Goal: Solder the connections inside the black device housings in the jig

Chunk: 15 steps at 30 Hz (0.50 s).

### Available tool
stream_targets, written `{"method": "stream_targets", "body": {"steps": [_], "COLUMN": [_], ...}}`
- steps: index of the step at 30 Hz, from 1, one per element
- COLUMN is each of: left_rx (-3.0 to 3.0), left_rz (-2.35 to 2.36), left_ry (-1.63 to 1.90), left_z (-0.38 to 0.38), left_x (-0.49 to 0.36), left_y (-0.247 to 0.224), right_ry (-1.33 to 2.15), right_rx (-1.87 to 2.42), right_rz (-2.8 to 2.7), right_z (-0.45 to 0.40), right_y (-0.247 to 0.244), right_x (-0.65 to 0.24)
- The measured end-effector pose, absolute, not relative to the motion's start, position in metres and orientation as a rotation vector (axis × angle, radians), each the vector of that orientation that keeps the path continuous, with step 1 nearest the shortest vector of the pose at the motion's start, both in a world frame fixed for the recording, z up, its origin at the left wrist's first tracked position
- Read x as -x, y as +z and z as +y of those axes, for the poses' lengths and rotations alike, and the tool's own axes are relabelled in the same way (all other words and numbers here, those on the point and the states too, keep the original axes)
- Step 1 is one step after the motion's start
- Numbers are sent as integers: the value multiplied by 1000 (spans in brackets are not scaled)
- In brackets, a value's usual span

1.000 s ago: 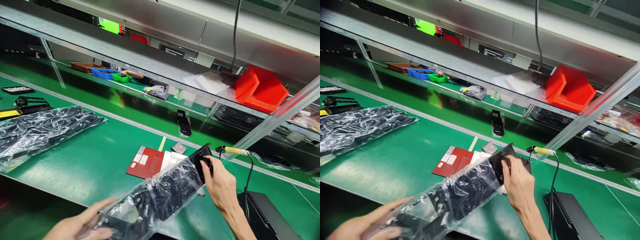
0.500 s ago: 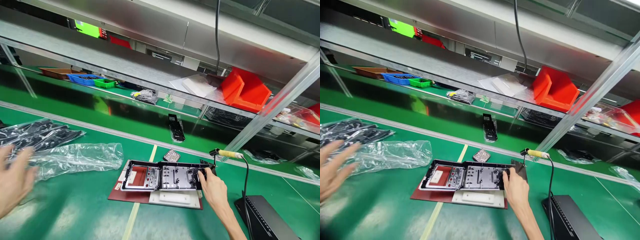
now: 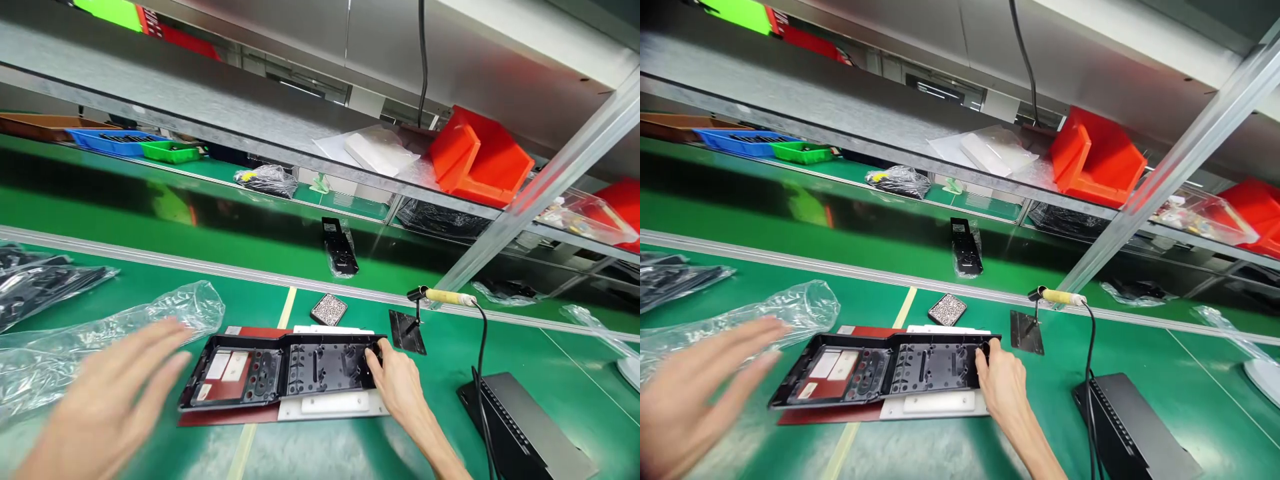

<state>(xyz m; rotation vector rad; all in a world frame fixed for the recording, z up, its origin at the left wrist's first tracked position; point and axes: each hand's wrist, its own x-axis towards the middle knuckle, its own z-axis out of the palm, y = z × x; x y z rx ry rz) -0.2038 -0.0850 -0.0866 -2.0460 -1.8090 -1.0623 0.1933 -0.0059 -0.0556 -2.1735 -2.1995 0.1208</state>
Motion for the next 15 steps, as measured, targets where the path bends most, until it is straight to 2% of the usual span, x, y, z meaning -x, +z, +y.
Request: {"method": "stream_targets", "body": {"steps": [3,6,11,15], "left_rx": [2379,2383,2410,2454], "left_rz": [-1613,-1502,-1551,-1592], "left_ry": [-824,-637,-506,-515], "left_z": [-84,-75,-68,-71], "left_x": [153,127,142,159], "left_y": [-89,-109,-144,-142], "right_ry": [157,184,250,331], "right_rx": [2142,2126,2096,2039], "right_rz": [-2201,-2180,-2129,-2104], "right_z": [-5,-7,-9,-14], "right_y": [-54,-53,-58,-60], "right_x": [-188,-184,-178,-183]}}
